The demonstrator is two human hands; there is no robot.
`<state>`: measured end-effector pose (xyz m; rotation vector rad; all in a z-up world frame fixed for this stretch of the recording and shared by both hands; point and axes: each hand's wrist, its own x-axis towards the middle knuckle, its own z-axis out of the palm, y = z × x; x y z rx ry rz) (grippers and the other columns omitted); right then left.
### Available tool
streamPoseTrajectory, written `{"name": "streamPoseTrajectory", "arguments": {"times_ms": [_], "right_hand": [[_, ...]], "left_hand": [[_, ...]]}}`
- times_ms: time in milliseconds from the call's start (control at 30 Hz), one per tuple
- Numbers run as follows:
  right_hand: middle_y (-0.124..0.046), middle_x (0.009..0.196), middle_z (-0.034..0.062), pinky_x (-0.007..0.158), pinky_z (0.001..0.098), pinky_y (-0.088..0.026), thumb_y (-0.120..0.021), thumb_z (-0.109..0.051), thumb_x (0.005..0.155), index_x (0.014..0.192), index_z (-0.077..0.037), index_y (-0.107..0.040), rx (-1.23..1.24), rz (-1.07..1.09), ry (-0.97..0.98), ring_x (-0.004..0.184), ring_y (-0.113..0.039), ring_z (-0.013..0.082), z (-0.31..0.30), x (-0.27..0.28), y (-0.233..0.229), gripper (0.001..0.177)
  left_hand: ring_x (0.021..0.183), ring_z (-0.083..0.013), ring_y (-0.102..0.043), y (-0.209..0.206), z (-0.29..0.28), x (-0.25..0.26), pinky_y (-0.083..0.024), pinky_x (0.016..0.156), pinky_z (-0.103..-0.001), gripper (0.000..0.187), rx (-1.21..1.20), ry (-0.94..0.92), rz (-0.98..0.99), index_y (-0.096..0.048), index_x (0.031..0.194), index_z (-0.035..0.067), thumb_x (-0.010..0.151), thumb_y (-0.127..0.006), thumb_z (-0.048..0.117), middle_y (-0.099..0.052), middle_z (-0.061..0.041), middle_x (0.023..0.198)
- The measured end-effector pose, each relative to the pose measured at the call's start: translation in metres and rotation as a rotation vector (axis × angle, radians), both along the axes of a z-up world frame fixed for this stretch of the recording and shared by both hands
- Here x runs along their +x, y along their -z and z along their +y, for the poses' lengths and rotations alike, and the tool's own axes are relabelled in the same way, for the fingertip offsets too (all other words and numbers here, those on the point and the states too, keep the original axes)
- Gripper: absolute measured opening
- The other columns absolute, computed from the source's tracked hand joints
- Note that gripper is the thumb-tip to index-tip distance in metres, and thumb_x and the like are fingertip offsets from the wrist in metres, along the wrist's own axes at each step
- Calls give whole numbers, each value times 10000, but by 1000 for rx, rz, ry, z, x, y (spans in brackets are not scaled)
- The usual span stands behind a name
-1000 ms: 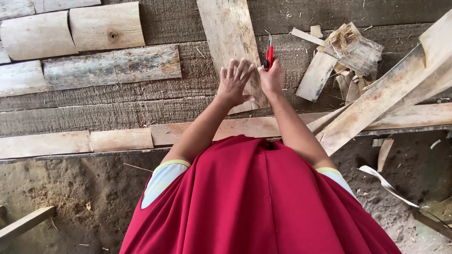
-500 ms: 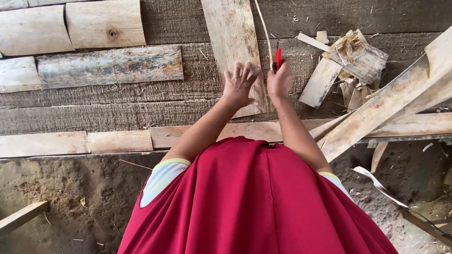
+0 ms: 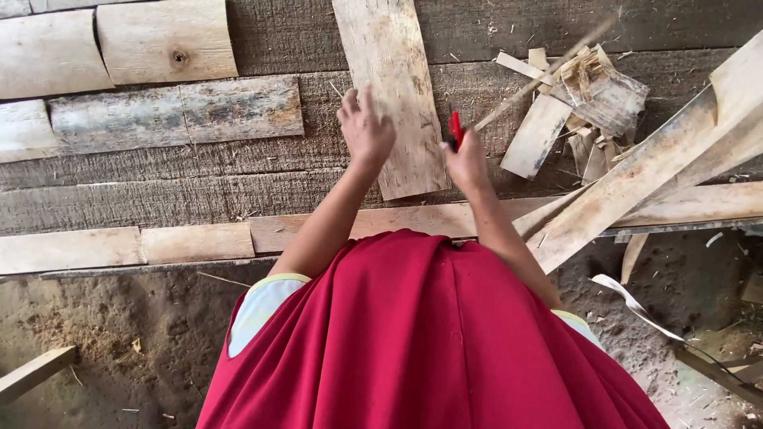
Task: Cutting thin wooden planks by scoring them with a utility knife and snapping them, then arranging the pieces on a wooden floor.
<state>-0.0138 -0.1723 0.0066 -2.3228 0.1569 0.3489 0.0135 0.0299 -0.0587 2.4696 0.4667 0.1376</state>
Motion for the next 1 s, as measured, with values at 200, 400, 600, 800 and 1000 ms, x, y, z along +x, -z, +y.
{"name": "streamPoseTrajectory", "arguments": {"times_ms": [200,400,600,800,1000], "right_hand": [[-624,963,112,451,277,-553,-658,18,947,1435,16,-418,216,238,67,593,-597,129,7,12,9,543],[-616,961,34,936,317,-568,-818,-136,831,1299,-55,-541,371,433,254,947,-649,192,11,2,-10,550],[-585,1415,200,1079,543,-532,-710,-196,869,1392,0,-456,786,458,186,1292,-594,349,22,-18,-17,614],[-621,1156,51,831,247,-573,-653,-41,938,1379,-93,-441,545,64,524,922,-647,124,-12,10,-8,492],[-531,985,129,474,241,-614,-683,-100,1007,1250,-26,-412,496,-92,333,519,-597,112,-40,5,-14,372]], "left_hand": [[1120,-201,-483,-56,11,10,-495,938,-345,841,-422,-236,252,-280,1571,226,856,-678,31,-479,-98,1380],[903,-165,-638,-68,32,31,-645,776,-237,427,-806,-454,170,-618,1218,-6,798,-693,-18,-527,-105,1163],[851,-143,-622,-85,34,35,-460,626,-290,635,-806,-371,273,-581,1253,202,791,-303,-132,-685,-36,1161],[877,-192,-634,-140,51,21,-243,1021,-448,490,-352,-50,445,-661,1065,261,756,-328,80,-779,2,964],[1133,-275,-619,-12,82,10,-273,1124,-664,237,31,167,422,-759,1012,389,898,-571,301,-730,-39,1047]]}}
